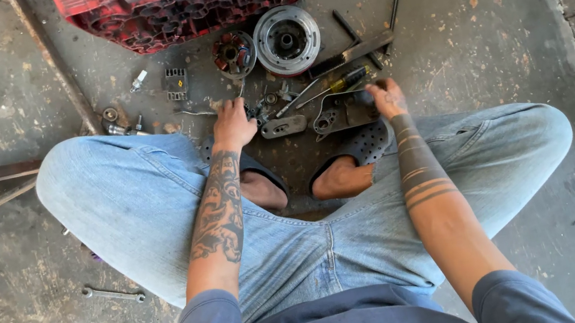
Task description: Cleaning a metal engine component using a brush and cleaning solution
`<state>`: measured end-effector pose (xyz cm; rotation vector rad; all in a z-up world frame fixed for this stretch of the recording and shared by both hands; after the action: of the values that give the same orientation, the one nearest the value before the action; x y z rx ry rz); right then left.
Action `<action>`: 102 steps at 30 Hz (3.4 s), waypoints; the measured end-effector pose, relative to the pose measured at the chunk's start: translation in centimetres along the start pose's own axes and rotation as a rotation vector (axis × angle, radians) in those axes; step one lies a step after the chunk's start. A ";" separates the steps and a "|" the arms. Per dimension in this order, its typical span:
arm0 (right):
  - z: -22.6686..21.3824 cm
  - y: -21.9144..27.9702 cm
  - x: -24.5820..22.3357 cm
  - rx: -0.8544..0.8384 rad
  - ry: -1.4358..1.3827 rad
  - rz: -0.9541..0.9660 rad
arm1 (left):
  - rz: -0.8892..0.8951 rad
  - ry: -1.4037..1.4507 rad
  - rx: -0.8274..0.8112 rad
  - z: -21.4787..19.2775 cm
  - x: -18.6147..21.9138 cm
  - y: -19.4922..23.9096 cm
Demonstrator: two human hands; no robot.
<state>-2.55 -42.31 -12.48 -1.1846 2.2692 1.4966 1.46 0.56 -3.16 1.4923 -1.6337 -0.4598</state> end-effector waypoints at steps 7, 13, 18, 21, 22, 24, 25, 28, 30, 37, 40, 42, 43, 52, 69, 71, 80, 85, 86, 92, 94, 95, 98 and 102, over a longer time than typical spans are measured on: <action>1.2 -1.0 1.8 -0.036 0.088 -0.028 | -0.042 0.075 -0.076 1.8 -2.2 -1.4; 0.7 -0.2 1.3 0.013 0.188 -0.087 | -0.043 0.081 -0.093 2.4 -2.5 -1.0; -0.2 0.8 0.3 0.007 0.221 0.016 | -0.022 0.032 -0.090 3.2 -2.4 -1.7; -0.6 2.0 -0.3 -0.005 0.225 0.018 | -0.036 -0.041 -0.087 3.4 -2.1 -1.8; -0.5 1.7 -0.1 -0.001 0.226 0.021 | -0.031 -0.042 -0.088 3.5 -2.3 -2.3; -0.4 1.4 0.4 -0.013 0.236 0.028 | -0.030 -0.014 -0.087 3.9 -2.5 -3.2; -0.5 1.8 0.1 -0.009 0.236 0.033 | -0.025 -0.015 -0.090 4.2 -2.8 -3.8; -0.4 2.8 -1.0 -0.023 0.187 0.027 | -0.021 0.012 -0.100 4.8 -3.4 -4.7; -0.3 3.1 -1.7 -0.050 0.203 0.068 | -0.046 0.057 -0.063 4.8 -3.7 -4.3; -0.1 1.8 -1.1 -0.074 0.211 0.099 | -0.038 -0.030 -0.047 6.2 -4.7 -6.3; 0.1 2.1 -1.1 -0.070 0.200 0.118 | 0.026 0.072 -0.052 6.1 -5.0 -5.9; 0.1 2.0 -1.7 -0.067 0.166 0.094 | 0.071 0.134 -0.067 5.6 -5.6 -6.1; 0.2 1.8 -1.6 -0.069 0.163 0.096 | 0.069 0.131 -0.070 5.2 -5.8 -5.8; 1.1 0.6 -1.7 -0.039 0.231 -0.022 | 0.091 0.432 -0.061 -0.9 -4.0 0.8; -1.3 5.5 -5.9 0.072 0.364 0.052 | 0.120 0.034 0.105 2.5 -2.7 -1.3; -2.0 6.8 -6.9 0.085 0.359 0.059 | 0.124 -0.002 0.095 3.7 -3.1 -2.0; -4.4 7.3 -7.0 0.141 0.272 0.039 | 0.089 -0.006 0.129 3.9 -3.7 -3.5; -5.2 8.8 -8.6 0.163 0.247 0.005 | 0.066 -0.058 0.120 5.2 -4.2 -5.3; -5.4 9.4 -9.3 0.173 0.227 0.000 | 0.066 -0.092 0.126 5.2 -4.0 -5.0; -6.9 11.9 -11.9 0.215 0.104 -0.031 | 0.061 -0.095 0.126 5.5 -4.3 -4.5; -7.2 12.1 -12.5 0.223 0.062 -0.053 | 0.053 -0.073 0.122 5.4 -4.8 -4.9; -7.3 12.1 -12.7 0.219 0.032 -0.074 | 0.050 -0.052 0.100 5.1 -4.5 -4.5; -7.3 11.8 -12.8 0.192 -0.037 -0.115 | 0.039 -0.054 0.106 3.2 -2.8 -2.9; -6.5 10.3 -12.1 0.139 -0.141 -0.184 | 0.146 0.110 0.194 0.5 -0.1 -1.9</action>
<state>0.14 -39.65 4.26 -1.1719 2.0737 1.2901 2.25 0.12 -4.94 1.4963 -1.7230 -0.1389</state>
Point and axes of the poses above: each hand's wrist, its own y-axis away from the middle knuckle, its own z-axis out of the palm, x = y × z, the point moved 1 cm from there along -y, towards the middle knuckle, and after that the axes turned 15 degrees about -x, right-handed, at the moved point
